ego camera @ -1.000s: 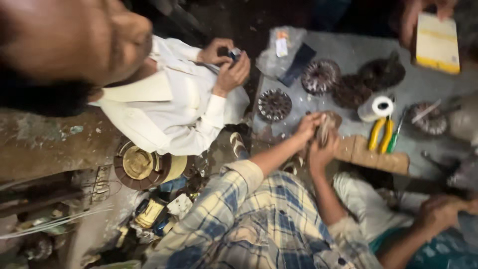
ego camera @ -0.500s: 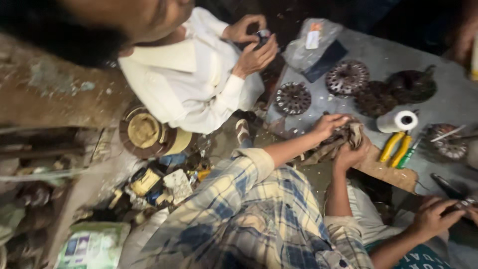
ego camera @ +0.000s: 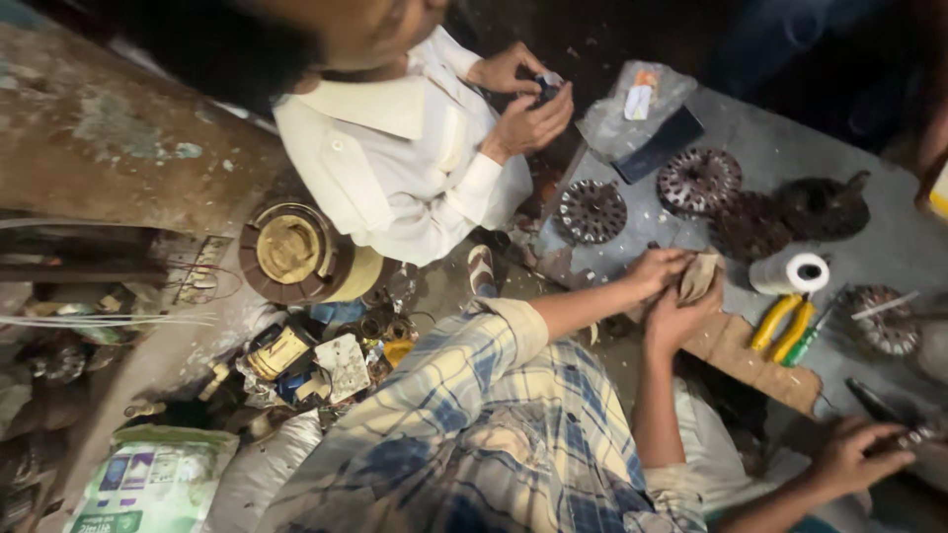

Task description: The person uses a screwdriver to adjust or clean a circular motor component on a cluttered workbench. They wipe the part with a cloth and continue manipulating it while another person works nearby.

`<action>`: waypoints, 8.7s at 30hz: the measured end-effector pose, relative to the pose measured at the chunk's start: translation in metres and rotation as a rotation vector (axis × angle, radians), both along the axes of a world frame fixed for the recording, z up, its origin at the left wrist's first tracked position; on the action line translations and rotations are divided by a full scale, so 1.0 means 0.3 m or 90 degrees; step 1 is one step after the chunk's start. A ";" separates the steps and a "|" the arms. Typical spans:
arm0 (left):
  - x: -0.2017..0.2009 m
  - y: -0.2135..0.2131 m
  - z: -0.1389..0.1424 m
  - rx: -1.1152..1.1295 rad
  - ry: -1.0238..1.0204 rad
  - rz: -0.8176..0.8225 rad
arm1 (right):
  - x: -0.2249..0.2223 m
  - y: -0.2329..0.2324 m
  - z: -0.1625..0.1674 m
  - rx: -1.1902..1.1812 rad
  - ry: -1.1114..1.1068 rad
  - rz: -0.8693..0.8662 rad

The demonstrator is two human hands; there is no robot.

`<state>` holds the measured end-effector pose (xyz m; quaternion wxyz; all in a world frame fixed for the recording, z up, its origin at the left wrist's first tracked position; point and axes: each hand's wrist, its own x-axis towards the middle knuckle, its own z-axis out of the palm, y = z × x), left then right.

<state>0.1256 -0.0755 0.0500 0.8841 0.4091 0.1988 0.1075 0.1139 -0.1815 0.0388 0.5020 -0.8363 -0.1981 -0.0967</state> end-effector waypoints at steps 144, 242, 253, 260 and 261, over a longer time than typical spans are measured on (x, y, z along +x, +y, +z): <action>-0.123 0.122 -0.071 0.123 0.101 0.045 | 0.055 -0.131 -0.001 -0.141 0.192 0.168; -0.677 0.220 0.088 -0.070 0.135 0.210 | 0.082 0.068 0.018 -0.171 -0.018 0.410; -0.625 0.283 0.132 -0.073 0.124 0.152 | 0.067 0.030 0.004 -0.175 0.023 0.190; -0.567 0.236 0.167 -0.084 0.112 0.044 | 0.060 -0.069 0.129 -0.086 0.062 0.225; -0.561 0.231 0.163 -0.090 0.135 0.047 | 0.028 -0.095 0.165 -0.034 0.081 0.294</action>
